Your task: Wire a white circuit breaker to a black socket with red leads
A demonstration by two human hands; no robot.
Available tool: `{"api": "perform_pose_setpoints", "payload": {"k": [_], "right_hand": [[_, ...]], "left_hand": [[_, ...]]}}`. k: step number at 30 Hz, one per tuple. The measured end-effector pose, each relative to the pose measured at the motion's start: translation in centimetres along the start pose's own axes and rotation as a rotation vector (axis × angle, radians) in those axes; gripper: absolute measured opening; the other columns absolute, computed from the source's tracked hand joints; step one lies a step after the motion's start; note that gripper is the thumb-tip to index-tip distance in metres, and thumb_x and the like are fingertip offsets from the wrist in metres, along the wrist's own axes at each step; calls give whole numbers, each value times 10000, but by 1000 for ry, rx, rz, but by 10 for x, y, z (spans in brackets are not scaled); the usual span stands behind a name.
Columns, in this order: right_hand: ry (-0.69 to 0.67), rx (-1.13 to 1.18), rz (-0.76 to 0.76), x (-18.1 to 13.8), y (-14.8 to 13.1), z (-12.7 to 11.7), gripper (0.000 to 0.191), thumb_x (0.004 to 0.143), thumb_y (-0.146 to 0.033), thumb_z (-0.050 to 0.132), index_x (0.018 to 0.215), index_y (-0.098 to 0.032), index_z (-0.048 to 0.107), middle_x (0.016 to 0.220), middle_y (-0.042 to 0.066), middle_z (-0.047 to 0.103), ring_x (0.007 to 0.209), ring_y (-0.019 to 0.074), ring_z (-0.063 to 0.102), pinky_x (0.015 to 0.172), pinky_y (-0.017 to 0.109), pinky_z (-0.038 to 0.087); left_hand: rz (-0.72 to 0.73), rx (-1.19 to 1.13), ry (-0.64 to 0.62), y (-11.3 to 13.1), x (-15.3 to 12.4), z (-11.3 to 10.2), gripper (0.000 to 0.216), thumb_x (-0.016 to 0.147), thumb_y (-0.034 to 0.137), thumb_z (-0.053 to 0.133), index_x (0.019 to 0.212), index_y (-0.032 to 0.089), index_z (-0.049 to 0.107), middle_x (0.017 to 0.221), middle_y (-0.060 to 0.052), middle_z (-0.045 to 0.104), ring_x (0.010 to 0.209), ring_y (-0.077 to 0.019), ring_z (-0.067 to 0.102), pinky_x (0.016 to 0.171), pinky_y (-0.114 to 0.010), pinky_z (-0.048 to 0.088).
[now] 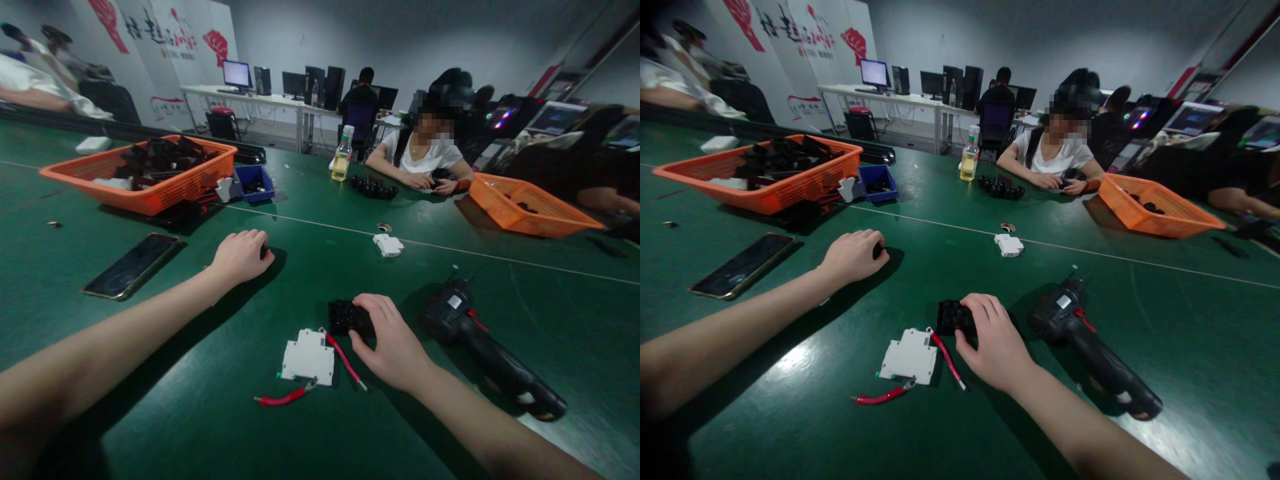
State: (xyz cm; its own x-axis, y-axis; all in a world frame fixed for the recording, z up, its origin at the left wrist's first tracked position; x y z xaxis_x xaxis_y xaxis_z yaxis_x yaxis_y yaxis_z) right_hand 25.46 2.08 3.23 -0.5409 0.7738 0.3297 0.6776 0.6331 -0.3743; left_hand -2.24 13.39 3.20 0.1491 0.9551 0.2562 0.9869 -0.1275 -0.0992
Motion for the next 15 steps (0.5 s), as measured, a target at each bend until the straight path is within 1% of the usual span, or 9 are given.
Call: {"api": "perform_pose_setpoints", "payload": {"k": [2,6,9,12,15], "right_hand": [[6,-2,-5,0,-1,0,376,871,-216,579,1232,-188,478,1210,139,579,1165,306,522,990,531,494],[5,-14,-10,-1,-3,-2,358,881,-227,576,1225,-182,486,1201,138,587,1148,302,536,974,519,503],[19,-24,-8,-3,-4,-4,333,896,-252,577,1209,-171,501,1167,135,605,1100,288,560,936,494,520],[37,-34,0,-4,-5,-6,323,902,-284,585,1191,-159,514,1121,129,620,1046,272,578,889,464,536],[43,-44,14,-5,-5,-6,361,894,-316,599,1202,-150,510,1099,131,626,1010,273,591,854,457,544]], "left_hand": [[5,-7,2,0,0,0,300,880,406,429,974,187,612,949,-114,664,910,-283,631,756,-389,436],[36,-23,31,1,1,-1,266,894,370,424,944,189,612,921,-115,666,956,-292,605,757,-384,436],[45,-8,41,1,1,1,265,912,336,392,933,187,611,914,-114,666,929,-288,605,738,-386,436],[50,11,36,0,2,3,264,913,282,370,949,185,613,933,-113,669,919,-284,609,733,-388,436],[56,19,16,0,2,5,266,905,249,366,963,188,619,965,-111,671,943,-281,608,748,-387,436]]}}
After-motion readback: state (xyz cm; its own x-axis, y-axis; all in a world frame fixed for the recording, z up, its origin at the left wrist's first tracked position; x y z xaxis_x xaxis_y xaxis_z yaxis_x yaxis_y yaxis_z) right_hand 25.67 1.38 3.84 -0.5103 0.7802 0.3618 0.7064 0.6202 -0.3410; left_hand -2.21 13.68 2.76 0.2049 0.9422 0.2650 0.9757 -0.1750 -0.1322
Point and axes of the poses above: each hand's wrist, its own x-axis towards the middle knuckle, its own z-axis out of the palm, y = z × x, the point moved 8 cm from there along x, towards the middle knuckle
